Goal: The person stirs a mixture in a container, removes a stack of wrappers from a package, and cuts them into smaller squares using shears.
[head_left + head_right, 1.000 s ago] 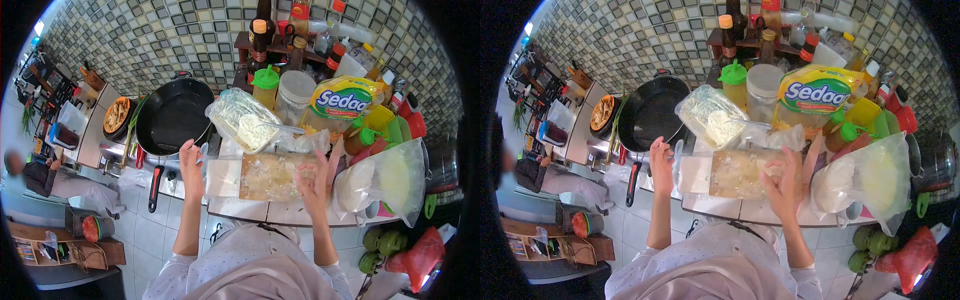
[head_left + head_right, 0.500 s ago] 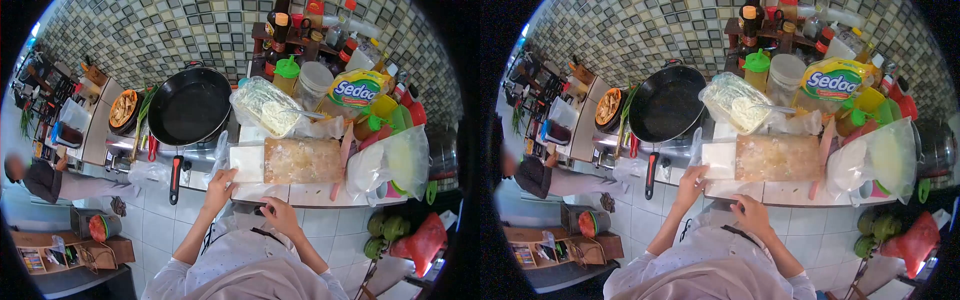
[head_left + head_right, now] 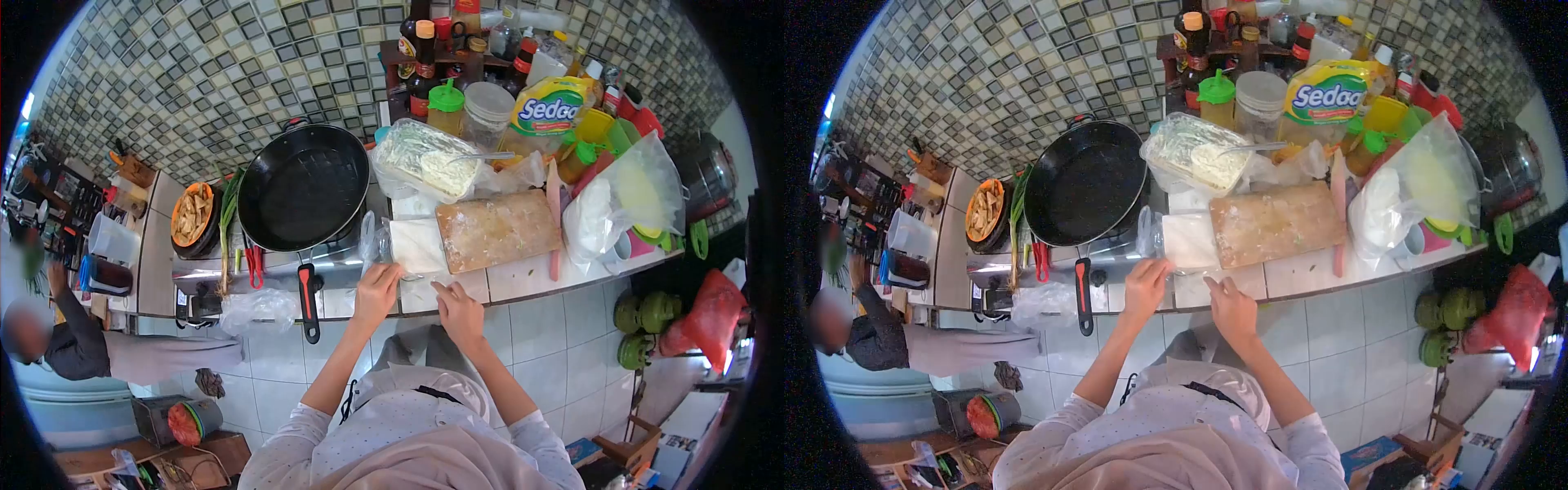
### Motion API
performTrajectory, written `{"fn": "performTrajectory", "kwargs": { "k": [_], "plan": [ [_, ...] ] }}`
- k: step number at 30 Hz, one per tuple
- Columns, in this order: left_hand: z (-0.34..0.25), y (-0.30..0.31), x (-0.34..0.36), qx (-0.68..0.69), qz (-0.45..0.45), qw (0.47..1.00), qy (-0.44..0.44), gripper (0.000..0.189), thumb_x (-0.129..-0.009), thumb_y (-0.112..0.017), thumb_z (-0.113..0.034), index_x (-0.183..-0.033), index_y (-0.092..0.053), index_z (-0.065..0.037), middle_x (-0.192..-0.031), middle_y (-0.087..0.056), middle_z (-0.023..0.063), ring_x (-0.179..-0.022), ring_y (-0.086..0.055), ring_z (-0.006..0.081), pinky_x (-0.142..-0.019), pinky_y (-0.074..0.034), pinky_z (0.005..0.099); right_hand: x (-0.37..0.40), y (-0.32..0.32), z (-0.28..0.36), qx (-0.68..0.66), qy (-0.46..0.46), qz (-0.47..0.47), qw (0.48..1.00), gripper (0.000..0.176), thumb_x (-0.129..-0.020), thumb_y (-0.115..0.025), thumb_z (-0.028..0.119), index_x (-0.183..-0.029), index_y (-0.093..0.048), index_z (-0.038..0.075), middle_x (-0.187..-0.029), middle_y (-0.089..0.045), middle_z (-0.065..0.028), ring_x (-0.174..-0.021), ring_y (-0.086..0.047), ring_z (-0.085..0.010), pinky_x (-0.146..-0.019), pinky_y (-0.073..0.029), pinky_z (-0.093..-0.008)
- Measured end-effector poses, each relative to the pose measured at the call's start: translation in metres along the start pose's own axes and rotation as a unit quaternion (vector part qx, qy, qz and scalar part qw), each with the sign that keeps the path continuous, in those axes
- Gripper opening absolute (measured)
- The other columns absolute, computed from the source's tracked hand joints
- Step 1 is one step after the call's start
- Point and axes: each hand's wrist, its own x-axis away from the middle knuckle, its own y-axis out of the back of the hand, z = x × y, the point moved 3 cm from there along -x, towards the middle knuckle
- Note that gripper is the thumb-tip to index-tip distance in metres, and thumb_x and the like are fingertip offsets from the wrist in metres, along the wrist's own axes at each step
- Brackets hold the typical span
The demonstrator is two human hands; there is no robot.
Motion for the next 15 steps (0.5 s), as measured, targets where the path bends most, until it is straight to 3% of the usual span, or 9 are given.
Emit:
{"fn": "performTrajectory", "kwargs": {
  "k": [5, 8, 12, 15],
  "plan": [
    [0.005, 0.0, -0.019, 0.022, -0.045, 0.999, -0.017, 0.014, -0.072, -0.061, 0.002, -0.085, -0.06, -0.002, -0.075, -0.058, 0.0106, -0.069, -0.057, 0.0269, -0.059, -0.046, 0.0355, -0.006, -0.028, -0.022, 0.083, 0.09, -0.075, 0.99, 0.016, -0.071, -0.055, 0.007, -0.086, -0.058, 0.011, -0.077, -0.051, -0.0047, -0.059, -0.058, -0.0212, -0.048, -0.046, -0.0334],
    [0.023, -0.001, -0.024, 0.04, -0.108, 0.992, 0.052, 0.007, -0.078, -0.059, -0.001, -0.085, -0.06, 0.0, -0.074, -0.059, 0.0117, -0.06, -0.058, 0.0189, -0.051, -0.048, 0.0287, -0.008, -0.029, -0.018, 0.107, 0.109, -0.097, 0.983, 0.015, -0.069, -0.054, 0.007, -0.083, -0.057, 0.01, -0.077, -0.05, -0.004, -0.058, -0.058, -0.0199, -0.048, -0.046, -0.0326],
    [0.031, -0.003, -0.02, 0.09, -0.125, 0.983, 0.095, 0.006, -0.08, -0.058, -0.002, -0.085, -0.06, 0.002, -0.075, -0.058, 0.0108, -0.061, -0.058, 0.0158, -0.051, -0.051, 0.0253, -0.003, -0.021, -0.011, 0.108, 0.116, -0.107, 0.981, 0.014, -0.071, -0.056, 0.009, -0.086, -0.056, 0.01, -0.077, -0.049, -0.0038, -0.058, -0.057, -0.02, -0.048, -0.046, -0.0322],
    [0.029, -0.006, -0.012, 0.144, -0.136, 0.972, 0.13, 0.007, -0.081, -0.058, -0.003, -0.085, -0.059, 0.003, -0.076, -0.058, 0.0099, -0.062, -0.057, 0.0129, -0.05, -0.052, 0.0237, 0.001, -0.009, -0.009, 0.087, 0.039, -0.125, 0.988, 0.01, -0.077, -0.058, 0.016, -0.086, -0.057, 0.011, -0.081, -0.052, -0.005, -0.053, -0.056, -0.0241, -0.048, -0.046, -0.035]
  ]
}}
